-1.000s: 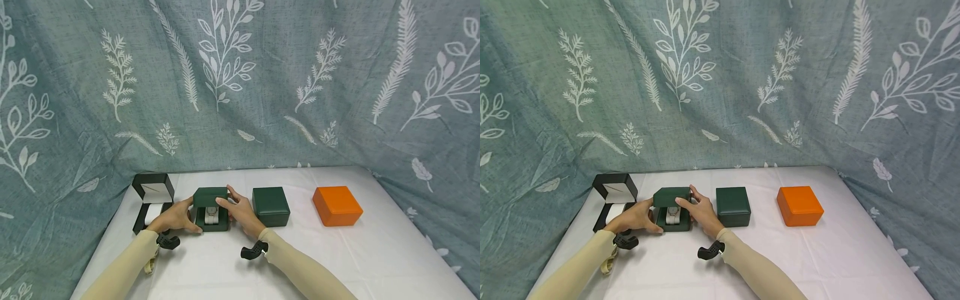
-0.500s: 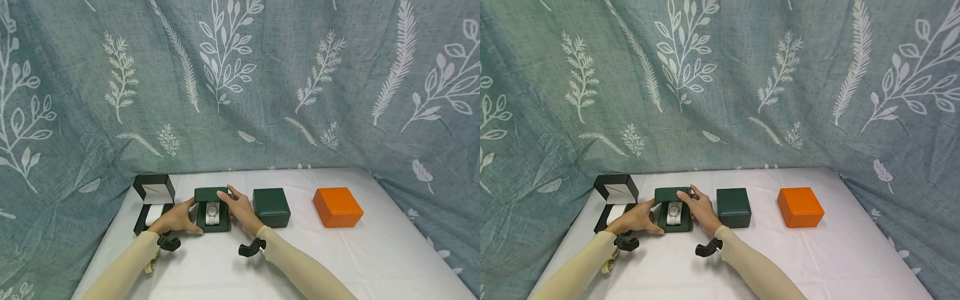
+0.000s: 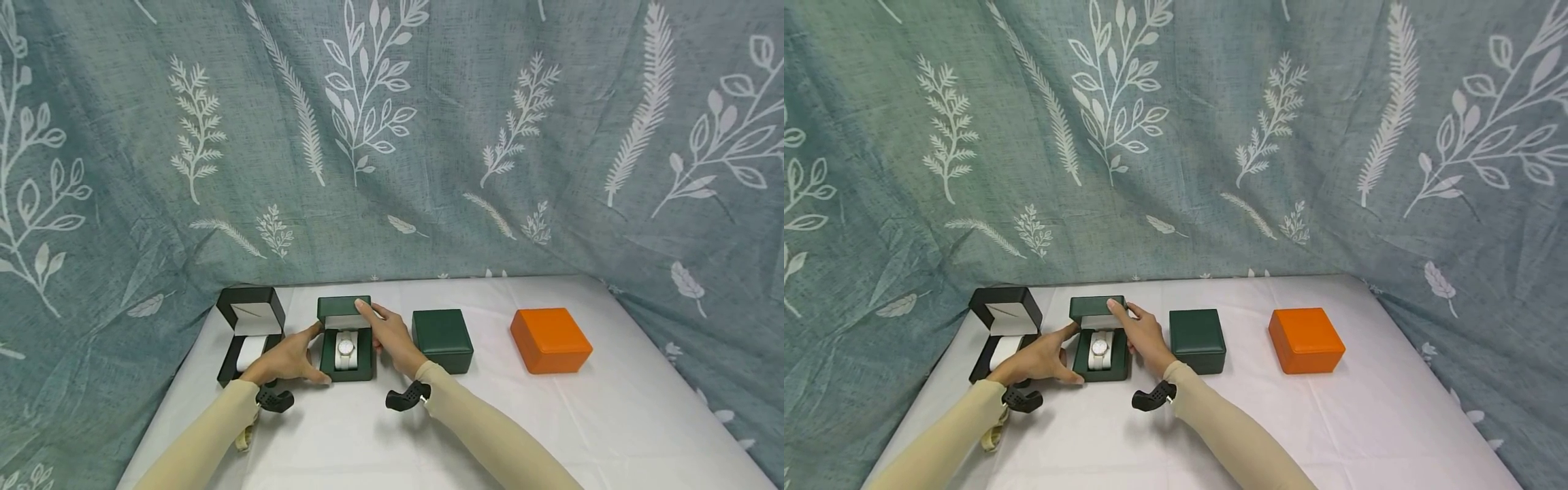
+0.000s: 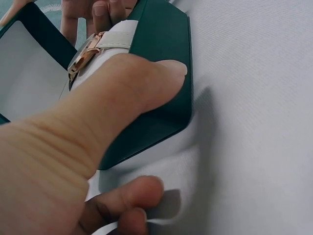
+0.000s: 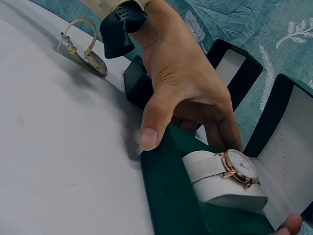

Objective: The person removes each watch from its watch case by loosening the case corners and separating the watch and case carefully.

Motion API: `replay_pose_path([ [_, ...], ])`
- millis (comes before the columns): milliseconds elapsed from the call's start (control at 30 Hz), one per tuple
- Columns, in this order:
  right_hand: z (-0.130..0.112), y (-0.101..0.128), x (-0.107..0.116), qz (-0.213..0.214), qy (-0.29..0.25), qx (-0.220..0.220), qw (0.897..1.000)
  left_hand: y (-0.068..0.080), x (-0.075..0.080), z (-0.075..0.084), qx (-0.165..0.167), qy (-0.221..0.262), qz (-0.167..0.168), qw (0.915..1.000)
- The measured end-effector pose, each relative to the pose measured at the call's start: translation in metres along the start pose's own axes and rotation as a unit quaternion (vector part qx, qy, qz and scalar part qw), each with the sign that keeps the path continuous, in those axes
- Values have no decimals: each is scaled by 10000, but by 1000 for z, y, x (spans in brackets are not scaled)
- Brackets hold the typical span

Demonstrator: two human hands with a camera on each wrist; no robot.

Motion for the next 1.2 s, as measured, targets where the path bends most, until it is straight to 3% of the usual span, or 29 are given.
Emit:
replay_pose_path([
  [267,-5,-6,0,-24,6,-51,10000,0,0,0,34,88,-114,9999],
  [567,-2,-14,2,125,1,-514,9986,1,-1,1,95,103,-262,9996],
  [1200,-3,-13,1,122,-92,-534,9985,0,-2,-1,196,211,-347,9990],
])
Point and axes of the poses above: each hand's wrist, its own y-axis away from the middle knuckle, its own x-axis out of the back of the hand, z = x × y, the point moved 2 cm from there along -y, towards the middle knuckle, and after that the axes turned 13 degrees about x, right-handed, at the moved point
